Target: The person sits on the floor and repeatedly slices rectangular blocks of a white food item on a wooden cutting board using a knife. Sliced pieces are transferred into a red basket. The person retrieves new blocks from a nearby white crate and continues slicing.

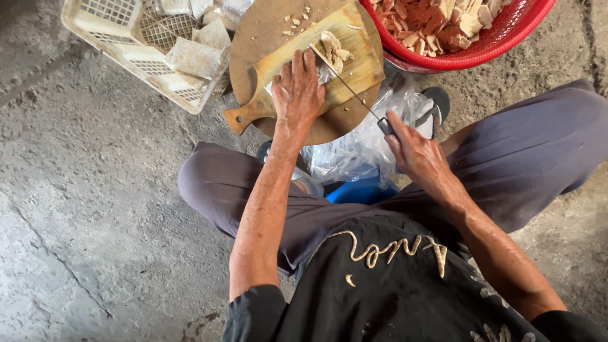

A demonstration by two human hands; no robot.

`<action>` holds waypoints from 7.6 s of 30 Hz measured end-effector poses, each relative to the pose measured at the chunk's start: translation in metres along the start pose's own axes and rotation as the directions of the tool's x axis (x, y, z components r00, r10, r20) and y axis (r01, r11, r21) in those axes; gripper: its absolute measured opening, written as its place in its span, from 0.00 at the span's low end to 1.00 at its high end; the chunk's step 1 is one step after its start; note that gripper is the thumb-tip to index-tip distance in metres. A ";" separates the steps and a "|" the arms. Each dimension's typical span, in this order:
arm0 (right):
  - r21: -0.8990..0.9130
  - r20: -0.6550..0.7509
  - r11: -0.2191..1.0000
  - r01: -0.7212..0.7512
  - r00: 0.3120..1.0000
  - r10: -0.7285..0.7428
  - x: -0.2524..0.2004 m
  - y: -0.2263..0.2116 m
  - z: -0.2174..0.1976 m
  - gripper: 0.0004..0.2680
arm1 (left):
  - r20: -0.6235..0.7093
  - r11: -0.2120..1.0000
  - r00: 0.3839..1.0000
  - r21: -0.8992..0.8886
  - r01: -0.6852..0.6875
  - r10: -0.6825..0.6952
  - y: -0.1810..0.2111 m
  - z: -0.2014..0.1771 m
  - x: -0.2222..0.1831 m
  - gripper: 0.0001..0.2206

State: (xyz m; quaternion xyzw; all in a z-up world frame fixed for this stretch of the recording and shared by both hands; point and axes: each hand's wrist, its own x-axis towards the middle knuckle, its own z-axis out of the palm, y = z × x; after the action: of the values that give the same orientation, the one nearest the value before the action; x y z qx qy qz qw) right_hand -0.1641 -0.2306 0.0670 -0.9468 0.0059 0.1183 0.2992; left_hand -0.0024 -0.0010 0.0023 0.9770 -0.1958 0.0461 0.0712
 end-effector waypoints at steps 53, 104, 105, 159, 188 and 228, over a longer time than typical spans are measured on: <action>-0.016 -0.065 0.997 0.072 0.995 -0.073 0.000 -0.002 0.010 0.20 | 0.016 0.999 1.000 0.039 0.023 -0.024 0.000 -0.011 -0.017 0.36; -0.035 -0.019 0.997 -0.065 0.998 0.065 0.007 0.016 0.013 0.18 | -0.101 0.998 0.995 -0.070 0.004 -0.012 -0.005 -0.011 -0.017 0.33; -0.038 -0.036 0.999 -0.012 0.999 0.010 0.007 0.015 0.012 0.18 | -0.112 0.998 0.994 -0.065 0.005 -0.012 -0.007 -0.010 -0.017 0.33; -0.091 -0.005 0.992 0.091 0.996 -0.092 -0.002 0.008 0.005 0.18 | -0.143 0.984 0.988 -0.175 0.032 -0.058 -0.004 -0.013 -0.021 0.31; 0.058 0.017 0.998 0.023 1.000 -0.024 0.018 0.014 0.029 0.18 | -0.289 0.992 0.950 -0.084 0.098 -0.119 -0.004 0.003 -0.039 0.31; -0.137 0.014 0.983 0.122 0.993 -0.121 0.017 -0.003 0.017 0.20 | -0.194 0.981 0.974 -0.175 0.087 -0.121 -0.014 0.000 -0.027 0.29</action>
State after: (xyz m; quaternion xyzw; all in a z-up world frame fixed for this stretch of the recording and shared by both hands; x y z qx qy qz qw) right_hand -0.1507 -0.2179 0.0516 -0.9635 -0.0607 0.1025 0.2399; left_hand -0.0219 0.0222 -0.0024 0.9667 -0.1392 0.1257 0.1740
